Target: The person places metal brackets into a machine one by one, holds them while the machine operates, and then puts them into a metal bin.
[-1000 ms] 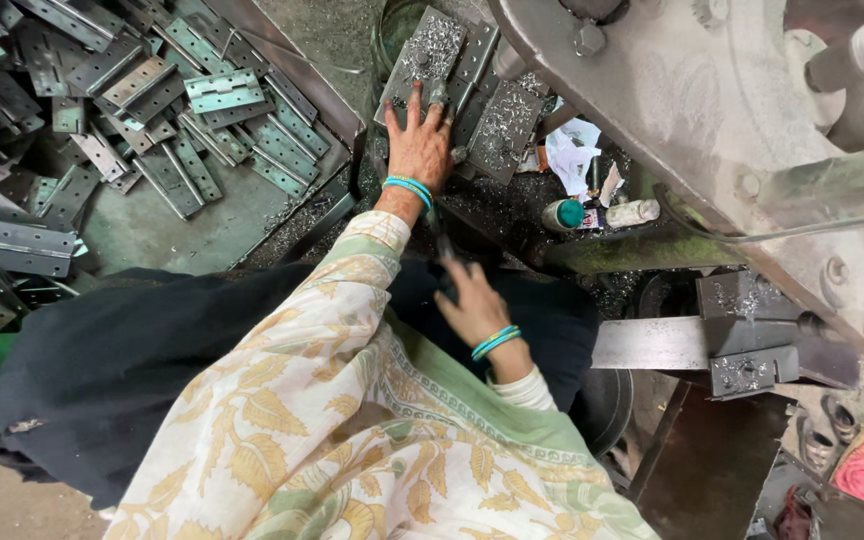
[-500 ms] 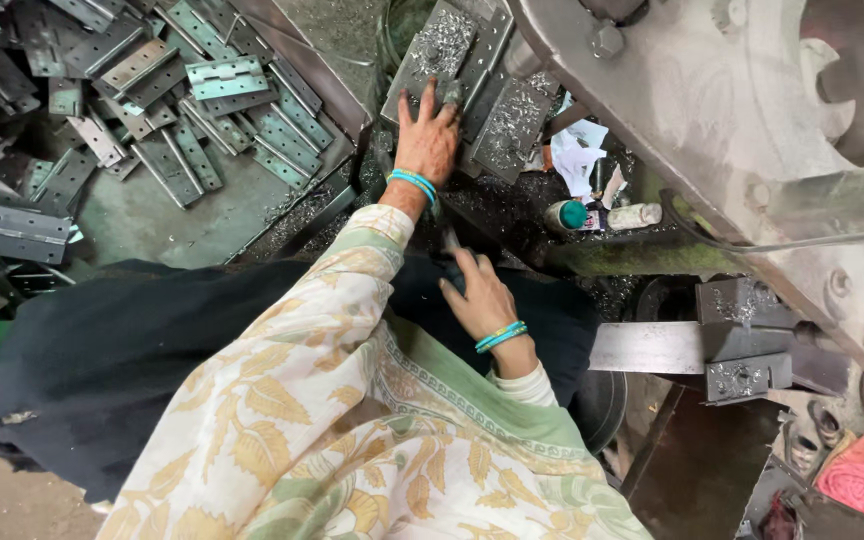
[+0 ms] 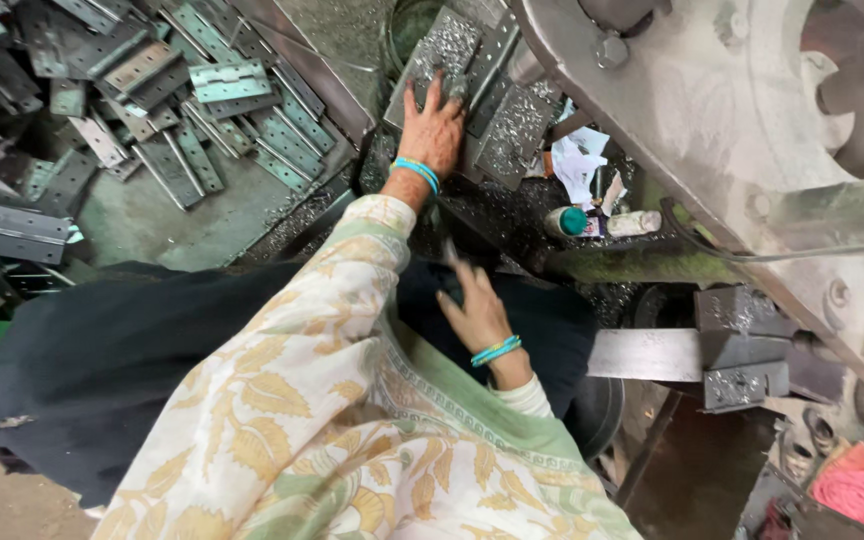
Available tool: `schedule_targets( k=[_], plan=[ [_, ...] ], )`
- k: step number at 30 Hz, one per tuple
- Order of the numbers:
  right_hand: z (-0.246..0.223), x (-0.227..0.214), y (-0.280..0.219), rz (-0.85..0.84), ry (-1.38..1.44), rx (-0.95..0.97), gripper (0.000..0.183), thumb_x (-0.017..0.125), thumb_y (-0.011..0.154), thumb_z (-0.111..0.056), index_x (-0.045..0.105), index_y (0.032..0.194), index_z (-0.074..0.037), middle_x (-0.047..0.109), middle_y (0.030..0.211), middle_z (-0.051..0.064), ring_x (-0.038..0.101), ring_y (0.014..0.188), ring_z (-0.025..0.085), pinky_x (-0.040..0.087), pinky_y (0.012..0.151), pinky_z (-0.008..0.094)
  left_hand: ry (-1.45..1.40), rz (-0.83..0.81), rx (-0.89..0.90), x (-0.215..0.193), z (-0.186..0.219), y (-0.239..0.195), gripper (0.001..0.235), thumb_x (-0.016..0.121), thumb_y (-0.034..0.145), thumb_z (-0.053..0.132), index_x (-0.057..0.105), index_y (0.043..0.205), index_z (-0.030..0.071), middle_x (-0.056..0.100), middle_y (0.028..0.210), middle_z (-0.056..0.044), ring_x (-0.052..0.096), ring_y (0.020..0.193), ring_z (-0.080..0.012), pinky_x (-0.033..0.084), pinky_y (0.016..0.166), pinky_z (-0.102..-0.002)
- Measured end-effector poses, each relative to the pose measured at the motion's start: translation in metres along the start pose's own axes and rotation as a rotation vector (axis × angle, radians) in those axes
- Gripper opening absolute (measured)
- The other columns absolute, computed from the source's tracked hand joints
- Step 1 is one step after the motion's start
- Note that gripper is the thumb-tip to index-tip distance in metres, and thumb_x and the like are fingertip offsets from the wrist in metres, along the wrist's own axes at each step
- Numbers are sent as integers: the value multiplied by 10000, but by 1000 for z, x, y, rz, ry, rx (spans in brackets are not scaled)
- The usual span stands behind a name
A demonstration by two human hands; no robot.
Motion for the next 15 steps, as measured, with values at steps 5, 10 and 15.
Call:
schedule_targets(
  k=[5, 10, 15],
  plan=[
    [-6, 6, 2, -87, -44, 91, 522, 674, 929, -274, 520, 1422, -201, 554, 1207, 236, 642, 987, 484, 553, 821, 532, -27, 41, 0, 2, 3, 24, 425, 536, 941, 171, 678, 1338, 116, 554, 1459, -38, 220, 1496, -391, 146, 1138, -773],
    [15, 47, -5, -21, 40, 89, 569, 669, 908, -261, 469, 1429, -149, 533, 1251, 257, 652, 972, 481, 558, 795, 531, -21, 59, -9, 6, -1, 17, 424, 537, 950, 188, 683, 1340, 104, 555, 1460, -40, 227, 1500, -391, 143, 1139, -769],
    [-6, 5, 2, 9, -28, 11, 570, 692, 908, -276, 484, 1425, -157, 550, 1252, 262, 636, 997, 501, 555, 814, 536, 6, -43, -19, 4, 1, 22, 362, 499, 1021, 198, 696, 1312, 110, 529, 1517, -27, 213, 1520, -394, 118, 1175, -770]
  ],
)
Point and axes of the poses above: each hand's wrist, its own y-axis towards the middle knuckle, its own x-axis out of the palm, z = x × y, the point moved 4 cm from there along y, towards the middle knuckle
